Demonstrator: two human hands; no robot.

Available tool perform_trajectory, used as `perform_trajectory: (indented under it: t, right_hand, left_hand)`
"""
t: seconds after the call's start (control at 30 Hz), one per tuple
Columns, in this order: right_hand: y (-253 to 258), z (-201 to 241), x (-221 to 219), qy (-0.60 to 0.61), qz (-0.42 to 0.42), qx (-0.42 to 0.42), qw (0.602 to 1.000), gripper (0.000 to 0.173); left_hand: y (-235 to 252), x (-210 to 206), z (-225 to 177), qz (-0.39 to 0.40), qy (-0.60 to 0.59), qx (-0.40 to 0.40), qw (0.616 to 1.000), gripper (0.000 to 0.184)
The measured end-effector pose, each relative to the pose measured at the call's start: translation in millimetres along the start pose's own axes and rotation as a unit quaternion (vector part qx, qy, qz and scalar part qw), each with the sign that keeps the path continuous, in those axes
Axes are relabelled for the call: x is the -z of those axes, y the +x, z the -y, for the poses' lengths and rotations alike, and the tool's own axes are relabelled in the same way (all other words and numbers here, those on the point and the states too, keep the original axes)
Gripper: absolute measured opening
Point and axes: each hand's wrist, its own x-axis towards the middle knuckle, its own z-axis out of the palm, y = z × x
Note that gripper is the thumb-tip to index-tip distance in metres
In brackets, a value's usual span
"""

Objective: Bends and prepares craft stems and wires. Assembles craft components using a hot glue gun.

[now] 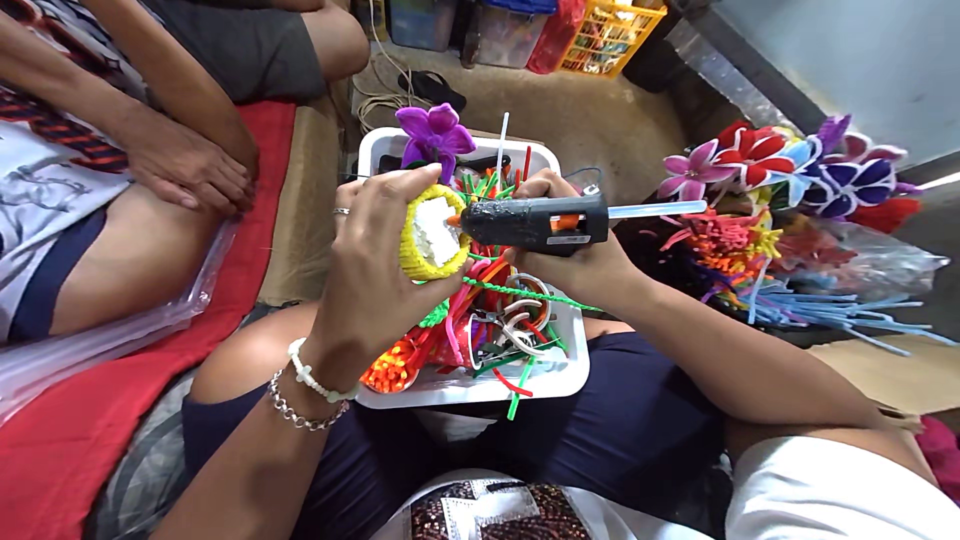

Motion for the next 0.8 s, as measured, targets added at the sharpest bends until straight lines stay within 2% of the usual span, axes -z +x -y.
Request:
perform_trajectory:
  t: [0.33, 0.47, 0.57, 0.7, 0.8]
  right_hand:
    - [-0.5, 1.4, 4.5, -0.021, 0.027, 0.006, 0.999, 0.033]
    - [-1.3, 3.4, 6.8, 0.008, -0.017, 0.010, 1.000, 0.030]
    - [-3.3, -5.5, 8.5, 0.084, -0.054, -0.022, 0.995, 0.022]
    - [0.9, -11.8, 14.1, 0.179, -0.045, -0.053, 0.981, 0.011]
    - [1.2, -11.3, 19.2, 0.195, -0.046, -0.074, 0.977, 0.006]
  left_hand:
    - [2.0, 3.5, 2.2, 0.000, 0.003, 0.014, 1.000, 0.078]
    - [3.1, 8.2, 10.3, 0.003, -0.014, 0.062, 0.998, 0.080]
    - [4.4, 9.8, 23.0, -0.012, -0.027, 0.102, 0.994, 0.079]
    - [4.7, 5.3, 35.1, 0.003, -0.039, 0.176, 0.984, 0.079]
    - [5.7, -3.9, 43.7, 0.030, -0.039, 0.218, 0.975, 0.081]
